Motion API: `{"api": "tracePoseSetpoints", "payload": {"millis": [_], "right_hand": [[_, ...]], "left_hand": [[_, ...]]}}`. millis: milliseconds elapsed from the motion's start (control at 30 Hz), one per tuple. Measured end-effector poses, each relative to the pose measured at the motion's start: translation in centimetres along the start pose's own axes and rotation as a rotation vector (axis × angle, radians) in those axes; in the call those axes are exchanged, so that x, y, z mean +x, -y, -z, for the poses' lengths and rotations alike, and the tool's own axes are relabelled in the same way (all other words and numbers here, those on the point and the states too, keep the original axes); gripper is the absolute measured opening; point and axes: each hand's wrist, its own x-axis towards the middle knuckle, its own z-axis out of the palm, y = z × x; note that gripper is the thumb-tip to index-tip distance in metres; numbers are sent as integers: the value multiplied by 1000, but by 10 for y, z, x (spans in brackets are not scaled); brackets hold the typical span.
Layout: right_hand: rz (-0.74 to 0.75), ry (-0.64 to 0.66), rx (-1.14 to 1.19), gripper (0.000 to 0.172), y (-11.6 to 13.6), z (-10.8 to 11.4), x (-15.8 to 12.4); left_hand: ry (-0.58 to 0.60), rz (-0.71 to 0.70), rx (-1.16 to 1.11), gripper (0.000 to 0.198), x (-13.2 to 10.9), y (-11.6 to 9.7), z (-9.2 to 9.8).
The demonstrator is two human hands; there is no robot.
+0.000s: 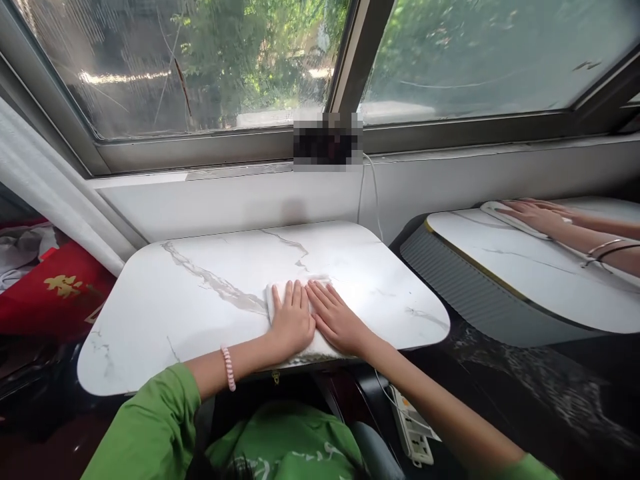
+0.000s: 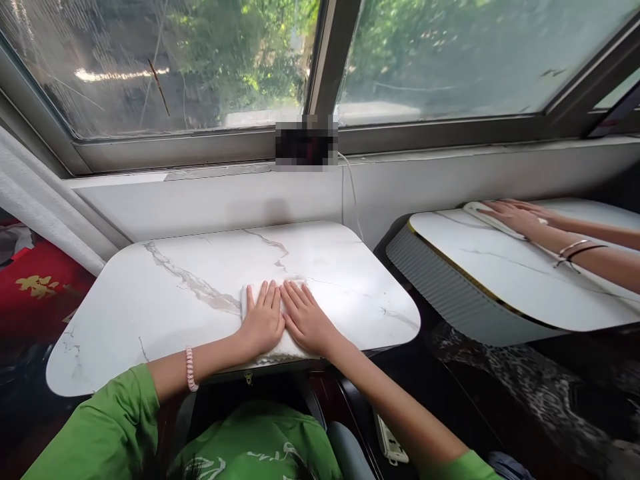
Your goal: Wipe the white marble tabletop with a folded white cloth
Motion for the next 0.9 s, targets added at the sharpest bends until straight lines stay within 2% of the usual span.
{"api": "tracePoseSetpoints", "payload": {"millis": [133, 300, 500, 700, 900], "right_hand": [[15, 87, -27, 60, -3, 1, -2], [-108, 131, 24, 62, -15, -4, 25], [-275, 172, 85, 59, -42, -9, 86], [-308, 144, 79, 58, -78, -26, 145], [-302, 55, 55, 56, -114, -45, 181]], "left_hand": [[10, 0, -6, 57, -1, -4, 1], [3, 27, -32, 58, 21, 7, -1], [-63, 56, -66, 55, 77, 42, -8], [-103, 105, -94, 50, 135, 81, -15], [-156, 94, -85, 44, 183, 111, -19]]}}
